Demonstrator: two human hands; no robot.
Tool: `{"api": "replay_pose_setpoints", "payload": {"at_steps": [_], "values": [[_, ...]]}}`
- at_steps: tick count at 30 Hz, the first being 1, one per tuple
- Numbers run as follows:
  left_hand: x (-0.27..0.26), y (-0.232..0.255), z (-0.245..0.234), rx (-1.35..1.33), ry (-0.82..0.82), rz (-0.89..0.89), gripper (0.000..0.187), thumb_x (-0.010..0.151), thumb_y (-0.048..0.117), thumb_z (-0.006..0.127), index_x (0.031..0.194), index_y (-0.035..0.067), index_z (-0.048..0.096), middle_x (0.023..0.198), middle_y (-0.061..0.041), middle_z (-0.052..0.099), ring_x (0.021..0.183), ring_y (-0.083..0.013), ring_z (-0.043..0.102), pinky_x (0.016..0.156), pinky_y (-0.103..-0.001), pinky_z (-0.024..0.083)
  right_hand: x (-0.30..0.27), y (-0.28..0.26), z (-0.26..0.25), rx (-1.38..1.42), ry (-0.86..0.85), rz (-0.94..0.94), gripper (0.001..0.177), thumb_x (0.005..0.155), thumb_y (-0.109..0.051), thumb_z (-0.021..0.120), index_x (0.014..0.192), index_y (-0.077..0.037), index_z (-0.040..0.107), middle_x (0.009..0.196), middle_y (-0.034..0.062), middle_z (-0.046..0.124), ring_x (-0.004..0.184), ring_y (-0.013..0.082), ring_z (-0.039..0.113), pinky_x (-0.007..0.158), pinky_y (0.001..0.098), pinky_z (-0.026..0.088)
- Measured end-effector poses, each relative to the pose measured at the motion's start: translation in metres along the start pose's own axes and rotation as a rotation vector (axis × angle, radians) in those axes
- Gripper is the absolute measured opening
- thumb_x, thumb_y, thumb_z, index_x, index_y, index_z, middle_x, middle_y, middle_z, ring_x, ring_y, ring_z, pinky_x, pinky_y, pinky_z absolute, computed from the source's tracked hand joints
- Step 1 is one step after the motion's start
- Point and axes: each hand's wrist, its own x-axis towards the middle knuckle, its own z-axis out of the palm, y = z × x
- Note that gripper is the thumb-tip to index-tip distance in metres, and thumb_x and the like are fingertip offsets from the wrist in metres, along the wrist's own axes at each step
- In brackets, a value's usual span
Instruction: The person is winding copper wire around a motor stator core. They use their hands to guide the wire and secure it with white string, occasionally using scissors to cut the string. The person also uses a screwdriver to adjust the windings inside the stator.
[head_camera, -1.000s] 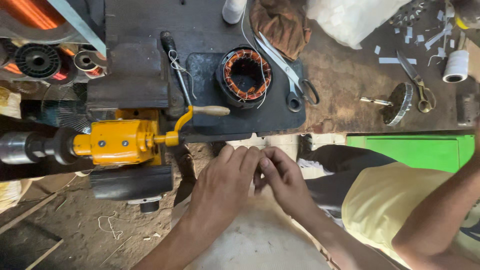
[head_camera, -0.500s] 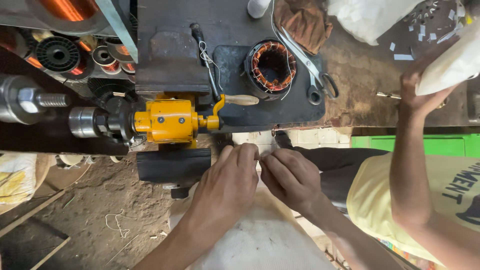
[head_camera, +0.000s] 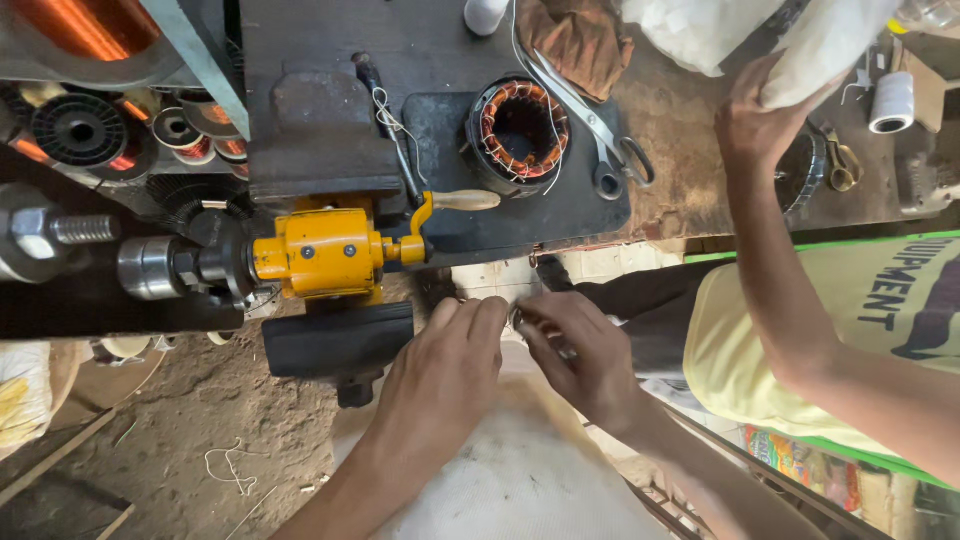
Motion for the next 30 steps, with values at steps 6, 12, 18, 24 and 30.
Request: {"api": "replay_pose_setpoints", "payload": {"at_steps": [6, 12, 18, 24, 30], "values": [[0.006, -0.001, 0.004, 0.011, -0.113, -0.073, 0.012, 0.094, 0.011, 0.059, 0.104, 0.004, 0.057, 0.093, -0.013, 0.063, 0.092, -0.0335, 0.063, 0.076, -0.047, 0.053, 0.000, 0.001, -0.005, -0.366, 0.024, -0.476, 0.024, 0.091, -0.003, 0.076, 0.110, 0.003, 0.063, 0.105, 0.0152, 0.066, 0.089, 0.0285, 0.069, 0.071, 0.0368, 0.059], [0.009, -0.004, 0.009, 0.142, -0.045, 0.246, 0.032, 0.085, 0.005, 0.059, 0.117, 0.004, 0.058, 0.095, -0.010, 0.061, 0.089, -0.0302, 0.063, 0.073, -0.042, 0.056, -0.017, 0.005, 0.010, 0.751, -0.049, 0.706, 0.020, 0.094, -0.006, 0.076, 0.108, 0.002, 0.065, 0.103, 0.0126, 0.066, 0.087, 0.0251, 0.070, 0.070, 0.0344, 0.060], [0.020, 0.003, 0.005, 0.047, -0.079, 0.079, 0.023, 0.089, 0.007, 0.059, 0.112, 0.002, 0.057, 0.094, -0.013, 0.060, 0.086, -0.0300, 0.063, 0.070, -0.044, 0.055, -0.016, 0.010, -0.006, 0.067, 0.158, 0.102, 0.016, 0.097, -0.008, 0.075, 0.107, 0.000, 0.067, 0.101, 0.0100, 0.066, 0.085, 0.0216, 0.071, 0.070, 0.0320, 0.061], [0.027, 0.011, 0.012, 0.003, -0.193, -0.095, 0.020, 0.095, 0.012, 0.059, 0.114, 0.004, 0.057, 0.098, -0.013, 0.060, 0.084, -0.0320, 0.063, 0.071, -0.046, 0.054, -0.012, 0.013, -0.009, -0.351, 0.188, -0.351, 0.020, 0.090, -0.005, 0.075, 0.105, 0.000, 0.062, 0.101, 0.0119, 0.064, 0.086, 0.0263, 0.068, 0.070, 0.0353, 0.059], [0.035, 0.007, 0.023, 0.169, -0.088, 0.274, 0.039, 0.082, 0.005, 0.062, 0.121, 0.005, 0.060, 0.100, -0.009, 0.062, 0.094, -0.0290, 0.062, 0.074, -0.043, 0.055, -0.015, 0.025, -0.004, 0.920, 0.025, 0.798, 0.019, 0.093, -0.005, 0.073, 0.108, 0.001, 0.063, 0.100, 0.0121, 0.065, 0.084, 0.0248, 0.068, 0.069, 0.0346, 0.059]]}}
